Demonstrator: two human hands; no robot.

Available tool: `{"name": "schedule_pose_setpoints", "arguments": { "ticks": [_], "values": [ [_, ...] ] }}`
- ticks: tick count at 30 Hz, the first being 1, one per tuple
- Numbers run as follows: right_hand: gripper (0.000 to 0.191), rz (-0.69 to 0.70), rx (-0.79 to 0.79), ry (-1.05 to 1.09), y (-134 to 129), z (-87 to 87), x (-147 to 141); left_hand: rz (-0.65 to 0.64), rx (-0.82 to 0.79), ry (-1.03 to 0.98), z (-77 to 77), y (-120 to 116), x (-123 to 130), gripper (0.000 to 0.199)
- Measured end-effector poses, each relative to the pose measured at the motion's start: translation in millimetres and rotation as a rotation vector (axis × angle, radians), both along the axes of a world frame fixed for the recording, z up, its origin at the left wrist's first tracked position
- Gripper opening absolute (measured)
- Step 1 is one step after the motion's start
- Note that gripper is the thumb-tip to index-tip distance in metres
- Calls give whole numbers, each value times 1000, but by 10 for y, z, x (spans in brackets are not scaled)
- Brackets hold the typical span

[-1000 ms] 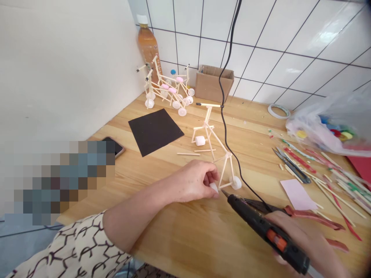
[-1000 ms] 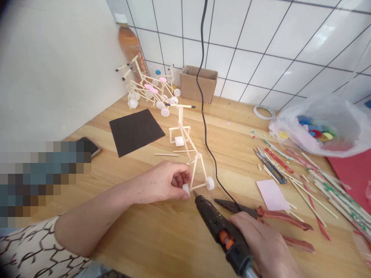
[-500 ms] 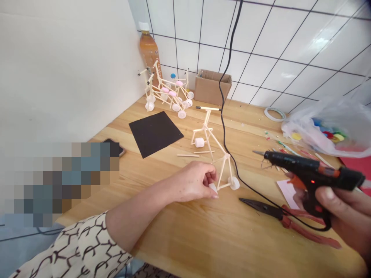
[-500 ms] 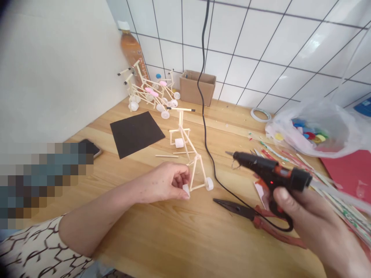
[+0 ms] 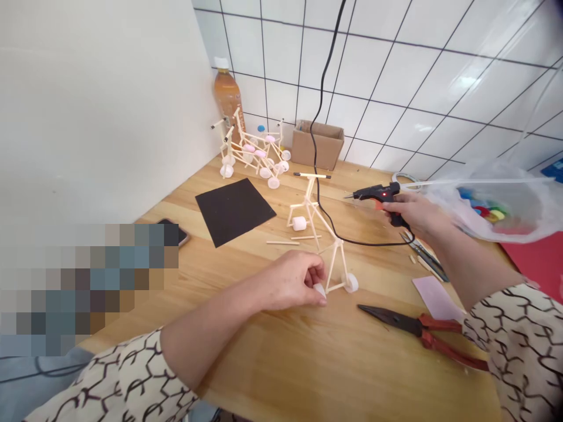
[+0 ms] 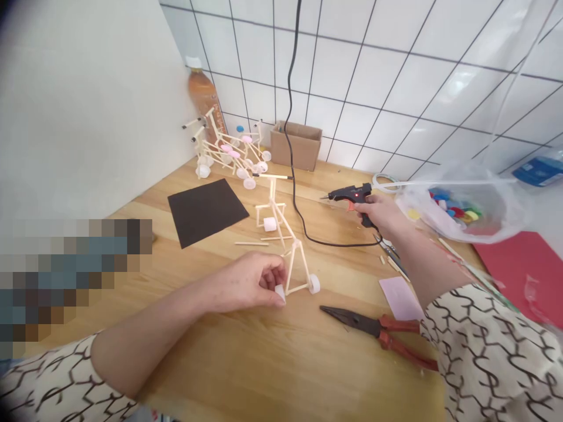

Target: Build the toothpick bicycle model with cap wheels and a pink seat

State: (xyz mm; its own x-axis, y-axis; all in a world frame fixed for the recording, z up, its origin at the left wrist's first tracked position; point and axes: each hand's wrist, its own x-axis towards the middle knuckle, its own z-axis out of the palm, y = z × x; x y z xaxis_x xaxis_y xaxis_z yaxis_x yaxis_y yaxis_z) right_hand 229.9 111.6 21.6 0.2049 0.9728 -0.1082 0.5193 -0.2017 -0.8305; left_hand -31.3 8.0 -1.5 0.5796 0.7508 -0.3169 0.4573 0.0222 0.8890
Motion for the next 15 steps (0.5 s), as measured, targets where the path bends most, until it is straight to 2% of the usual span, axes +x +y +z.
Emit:
{"name": "schedule_pose_setpoints", "arguments": {
  "ticks": [4,7,9,15],
  "values": [
    [19,-66,1,-159,210,-148,-84,-2,-3,8,21,-4,1,23],
    [12,-79,13,-243,307,-236,-89,-5,-6,18,38,-6,-2,23],
    [5,-62,27,-259,341,-269,-89,-5,-5,19,40,-7,-5,23],
    [17,52,72,-235,360,-312,-209,3,-14,-12,26,-5,-5,23]
  ]
}}
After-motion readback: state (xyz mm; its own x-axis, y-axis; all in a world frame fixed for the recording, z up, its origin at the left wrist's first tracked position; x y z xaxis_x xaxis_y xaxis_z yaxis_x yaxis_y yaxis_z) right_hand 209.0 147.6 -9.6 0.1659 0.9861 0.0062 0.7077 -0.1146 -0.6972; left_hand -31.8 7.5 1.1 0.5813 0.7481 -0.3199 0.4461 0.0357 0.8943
